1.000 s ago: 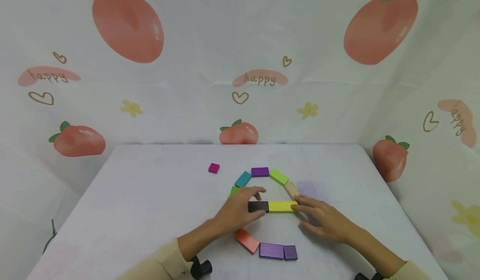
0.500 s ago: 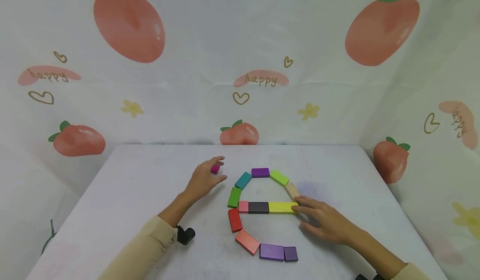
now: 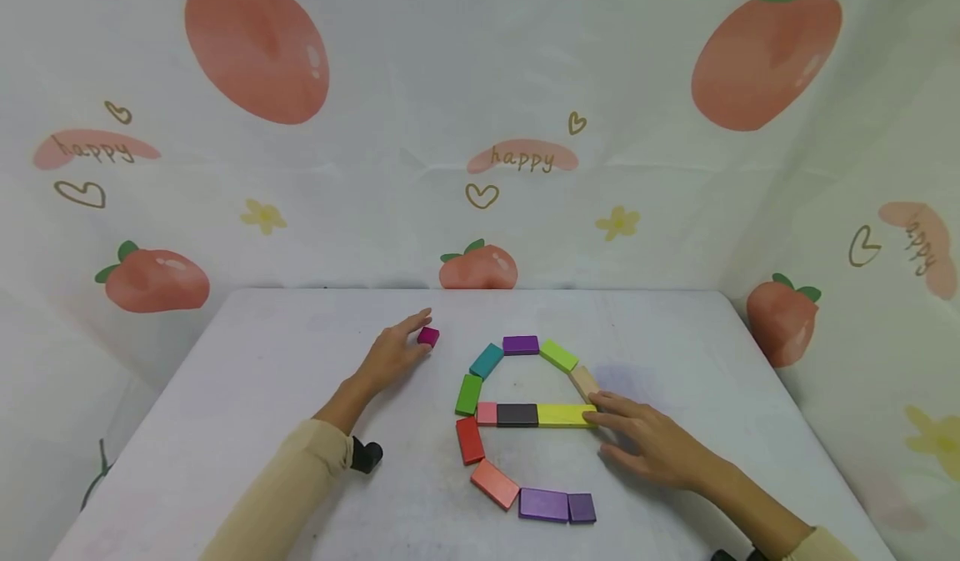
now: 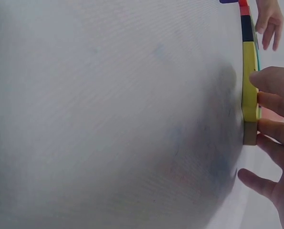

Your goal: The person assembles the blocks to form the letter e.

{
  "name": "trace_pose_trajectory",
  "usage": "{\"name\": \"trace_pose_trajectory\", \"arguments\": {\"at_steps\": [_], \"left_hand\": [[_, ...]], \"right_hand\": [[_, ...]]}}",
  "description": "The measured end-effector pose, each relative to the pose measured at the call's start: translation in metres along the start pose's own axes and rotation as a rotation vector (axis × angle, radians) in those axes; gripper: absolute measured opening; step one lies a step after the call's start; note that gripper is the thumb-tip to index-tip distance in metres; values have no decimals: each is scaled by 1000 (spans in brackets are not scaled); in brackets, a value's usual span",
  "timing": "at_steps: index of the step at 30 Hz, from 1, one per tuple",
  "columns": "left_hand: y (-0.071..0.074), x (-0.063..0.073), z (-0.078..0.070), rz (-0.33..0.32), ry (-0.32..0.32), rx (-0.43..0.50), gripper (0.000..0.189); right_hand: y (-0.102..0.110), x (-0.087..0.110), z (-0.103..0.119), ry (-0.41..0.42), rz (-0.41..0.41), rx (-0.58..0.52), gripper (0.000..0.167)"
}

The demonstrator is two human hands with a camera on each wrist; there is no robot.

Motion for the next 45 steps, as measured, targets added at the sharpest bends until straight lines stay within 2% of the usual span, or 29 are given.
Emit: {"name": "trace_pose_trajectory", "arguments": {"at_steps": [7, 10, 14, 18, 25, 30, 35, 39, 45], "left_hand": [[1, -2, 11, 25, 60, 2, 63], [2, -2, 13, 14, 58, -7, 64], [3, -2, 14, -4, 46, -30, 64], [4, 0, 15, -26, 70, -43, 62], [3, 2, 8, -51, 81, 5, 62], [8, 3, -6, -99, 18, 21, 62], [7, 7, -29, -118, -59, 49, 60], [-2, 11, -53, -117, -106, 76, 61], [-25, 17, -94, -91, -187, 79, 63]], "right_hand": [[-2, -1, -1, -11, 13, -14, 45], [-3, -1, -2, -17, 16, -11, 45], [-2, 0, -3, -27, 21, -13, 45], [-2, -1, -3, -35, 29, -23, 44], [-4, 0, -4, -44, 39, -30, 44], [-2, 1, -3, -26, 27, -21, 44], [1, 0, -2, -6, 19, -7, 43], [1, -3, -4, -22, 46, -5, 41], [0, -5, -5, -38, 83, -11, 39]]}}
Point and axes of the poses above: each hand's wrist, its own x-axis away from the middle knuckle, its own y-axis out of the back of the hand, z = x × y, the point moved 5 cm from there along -x, towards the middle knuckle, and after that the axes turned 5 degrees about -y, right-handed, at the moved point
